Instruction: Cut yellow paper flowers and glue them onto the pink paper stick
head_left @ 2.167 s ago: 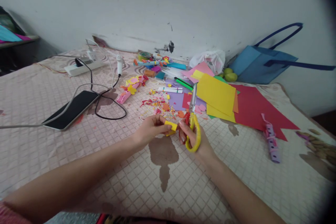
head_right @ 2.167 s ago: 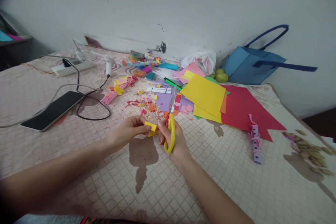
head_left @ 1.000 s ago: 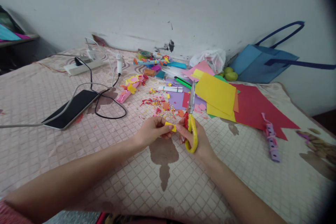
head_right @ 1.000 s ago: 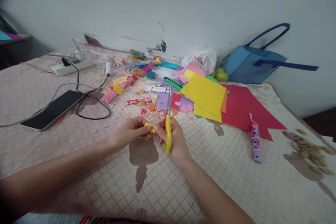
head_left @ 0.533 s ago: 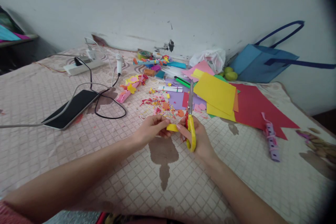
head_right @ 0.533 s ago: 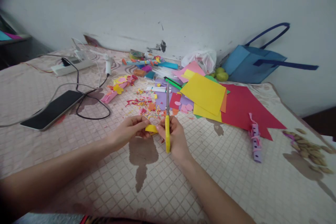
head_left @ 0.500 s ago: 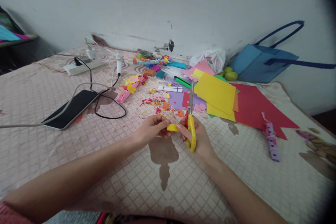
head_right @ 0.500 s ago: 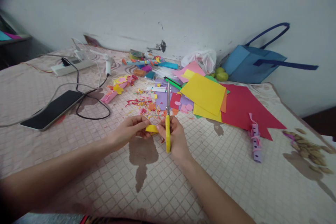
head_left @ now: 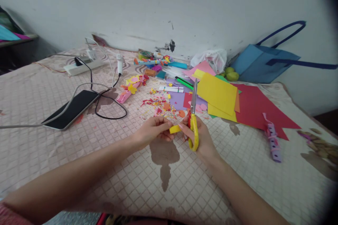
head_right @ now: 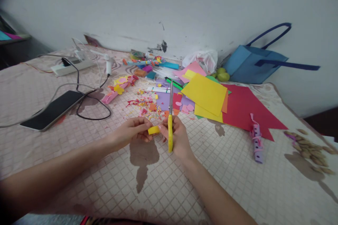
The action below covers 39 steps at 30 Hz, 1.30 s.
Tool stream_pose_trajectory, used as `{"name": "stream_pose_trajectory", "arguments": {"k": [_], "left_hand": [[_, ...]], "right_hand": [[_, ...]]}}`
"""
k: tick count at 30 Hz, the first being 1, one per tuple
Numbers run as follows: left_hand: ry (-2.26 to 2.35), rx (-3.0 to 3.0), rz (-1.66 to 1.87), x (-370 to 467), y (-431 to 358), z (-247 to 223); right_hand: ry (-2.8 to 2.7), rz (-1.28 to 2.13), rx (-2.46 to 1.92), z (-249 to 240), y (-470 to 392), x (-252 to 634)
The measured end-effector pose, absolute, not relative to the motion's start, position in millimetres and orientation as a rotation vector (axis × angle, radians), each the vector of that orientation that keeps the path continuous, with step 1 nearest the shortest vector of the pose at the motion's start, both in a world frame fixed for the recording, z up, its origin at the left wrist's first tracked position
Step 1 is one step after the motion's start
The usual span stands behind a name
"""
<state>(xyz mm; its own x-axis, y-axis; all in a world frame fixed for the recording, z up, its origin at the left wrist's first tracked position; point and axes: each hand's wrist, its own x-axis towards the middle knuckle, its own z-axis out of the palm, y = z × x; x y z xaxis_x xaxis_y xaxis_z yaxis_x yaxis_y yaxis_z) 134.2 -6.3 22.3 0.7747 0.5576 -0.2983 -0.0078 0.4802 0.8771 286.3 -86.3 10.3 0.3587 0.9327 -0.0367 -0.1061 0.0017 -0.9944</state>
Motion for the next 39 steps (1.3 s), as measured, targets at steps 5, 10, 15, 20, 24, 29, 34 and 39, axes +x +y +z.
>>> {"name": "stream_pose_trajectory", "arguments": {"k": [5,10,15,20,24,29,34,39], "left_hand": [[0.564,0.98,0.314,132.9,-5.4,23.5],[0.543,0.997,0.264,132.2,-5.5,24.9],[0.541,1.182,0.362,132.5,-5.5,25.2],[0.648,1.408,0.529,132.6,-6.2,25.4],[0.64,1.398,0.535,132.4,-7.8,26.3],[0.637,1.092,0.436,132.6,-5.1,24.9],[0.712,1.255,0.551,132.4,1.5,25.1],[0.686,1.398,0.574,131.4,3.9,21.6]], "right_hand": [[-0.885,0.987,-1.287,10.9,-86.9,286.9],[-0.893,1.008,-1.252,13.9,-87.2,284.6],[-0.86,0.999,-1.267,18.2,-87.0,282.7],[-0.798,1.045,-1.329,25.0,-86.7,283.1],[-0.824,1.103,-1.373,26.8,-87.4,280.0],[-0.908,1.101,-1.418,29.5,-87.6,281.9],[-0.949,0.779,-1.499,34.2,-83.1,311.9],[-1.182,0.472,-1.759,28.2,-80.5,340.6]]}}
